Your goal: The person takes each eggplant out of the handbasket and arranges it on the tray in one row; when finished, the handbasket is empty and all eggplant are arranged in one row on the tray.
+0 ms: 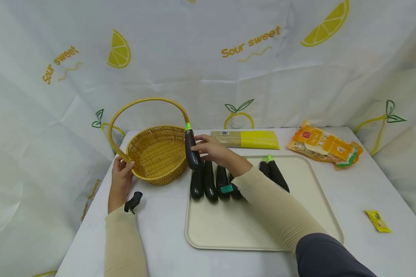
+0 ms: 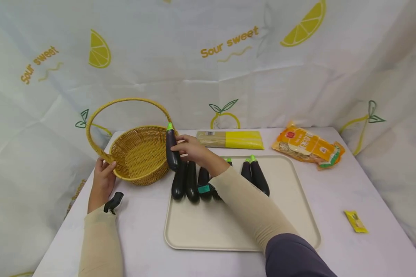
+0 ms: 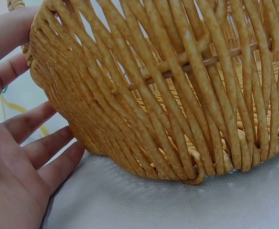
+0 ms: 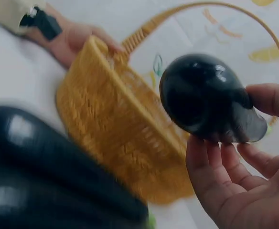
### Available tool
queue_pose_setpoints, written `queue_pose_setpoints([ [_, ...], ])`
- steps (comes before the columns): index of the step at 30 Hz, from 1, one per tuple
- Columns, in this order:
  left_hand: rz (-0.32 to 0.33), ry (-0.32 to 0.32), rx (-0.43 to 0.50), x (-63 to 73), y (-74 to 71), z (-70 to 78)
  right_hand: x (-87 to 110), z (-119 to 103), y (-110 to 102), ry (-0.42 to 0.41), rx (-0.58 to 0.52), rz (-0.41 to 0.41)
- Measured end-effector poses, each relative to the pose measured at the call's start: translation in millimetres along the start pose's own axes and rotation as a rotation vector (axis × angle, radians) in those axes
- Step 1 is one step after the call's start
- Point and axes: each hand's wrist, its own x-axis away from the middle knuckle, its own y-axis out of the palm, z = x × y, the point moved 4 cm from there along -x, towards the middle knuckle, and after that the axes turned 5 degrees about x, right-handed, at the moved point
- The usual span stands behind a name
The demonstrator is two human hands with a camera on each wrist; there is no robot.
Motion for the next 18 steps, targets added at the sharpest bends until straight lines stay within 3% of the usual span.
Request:
queue_pose_setpoints([
  [9,-0.009,0.005,-0.006,0.2,3.4,-0.2,56.4,25.2,-72.9,-0.029,0.089,0.064],
  [18,0.001,-0.002,0.018,1.1,3.3,2.4,131.2,40.1,-149.4,0.005,0.185,0.221],
])
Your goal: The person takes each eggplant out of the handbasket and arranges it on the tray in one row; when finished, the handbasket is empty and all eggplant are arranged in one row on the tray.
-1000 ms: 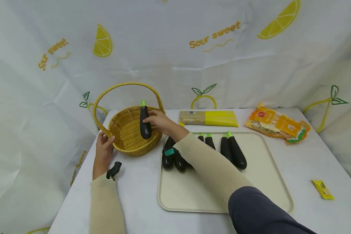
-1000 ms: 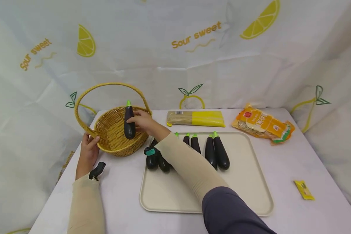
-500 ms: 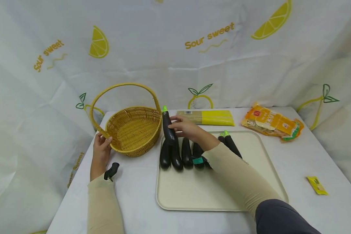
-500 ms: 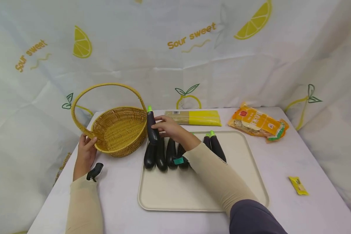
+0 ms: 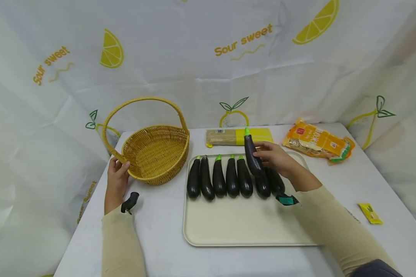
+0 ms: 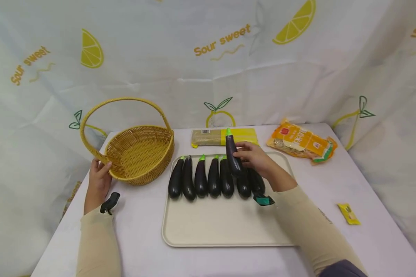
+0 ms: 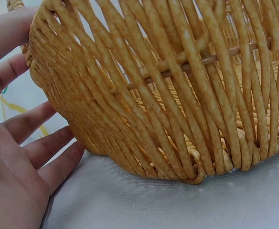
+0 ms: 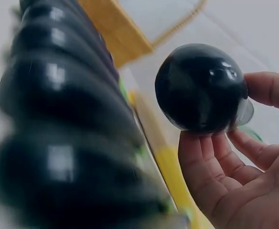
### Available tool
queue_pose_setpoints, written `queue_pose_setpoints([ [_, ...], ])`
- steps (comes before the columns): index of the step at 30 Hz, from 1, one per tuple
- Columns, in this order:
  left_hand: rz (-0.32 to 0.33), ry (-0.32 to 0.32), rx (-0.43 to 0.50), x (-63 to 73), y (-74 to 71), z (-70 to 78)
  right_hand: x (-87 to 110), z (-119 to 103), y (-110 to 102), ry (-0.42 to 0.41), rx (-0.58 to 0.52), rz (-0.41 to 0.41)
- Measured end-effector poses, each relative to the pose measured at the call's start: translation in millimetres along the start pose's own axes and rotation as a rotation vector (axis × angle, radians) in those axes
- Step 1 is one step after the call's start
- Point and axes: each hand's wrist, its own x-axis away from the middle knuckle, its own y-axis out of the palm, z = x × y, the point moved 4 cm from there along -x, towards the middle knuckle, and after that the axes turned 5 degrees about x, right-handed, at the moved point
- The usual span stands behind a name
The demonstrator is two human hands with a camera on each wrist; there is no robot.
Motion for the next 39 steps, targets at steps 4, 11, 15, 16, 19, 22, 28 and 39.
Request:
queue_pose_setpoints([
  [4,0.008,0.004,-0.004,-0.8,-1.0,1.7,27.3,11.1,-31.2,0.022,0.018,0.052],
  [11,0.009,-0.001,0.012,-0.9,-1.7,2.2,57.5,39.7,-65.2,0.094,0.080,0.129],
  [15,0.004,0.000,-0.004,-2.2,-2.7,1.0,65.0,51.2,-68.7,0.149,0.163,0.134],
  [16,0.000,0.000,-0.006,-2.5,-2.7,0.4,65.7,53.4,-68.9,0.163,0.184,0.134],
  [19,-0.003,0.000,-0.007,-3.3,-2.9,-1.3,65.9,58.1,-68.2,0.201,0.237,0.129],
  [22,0.006,-0.005,0.002,-3.8,-3.2,-2.4,65.1,60.5,-65.6,0.228,0.286,0.133],
  [28,0.013,-0.005,0.007,-4.4,-3.4,-1.6,64.6,61.1,-58.9,0.234,0.405,0.152],
  [39,0.026,-0.012,0.026,-1.4,-10.4,-4.7,59.7,57.1,-58.3,0.210,0.478,0.092],
])
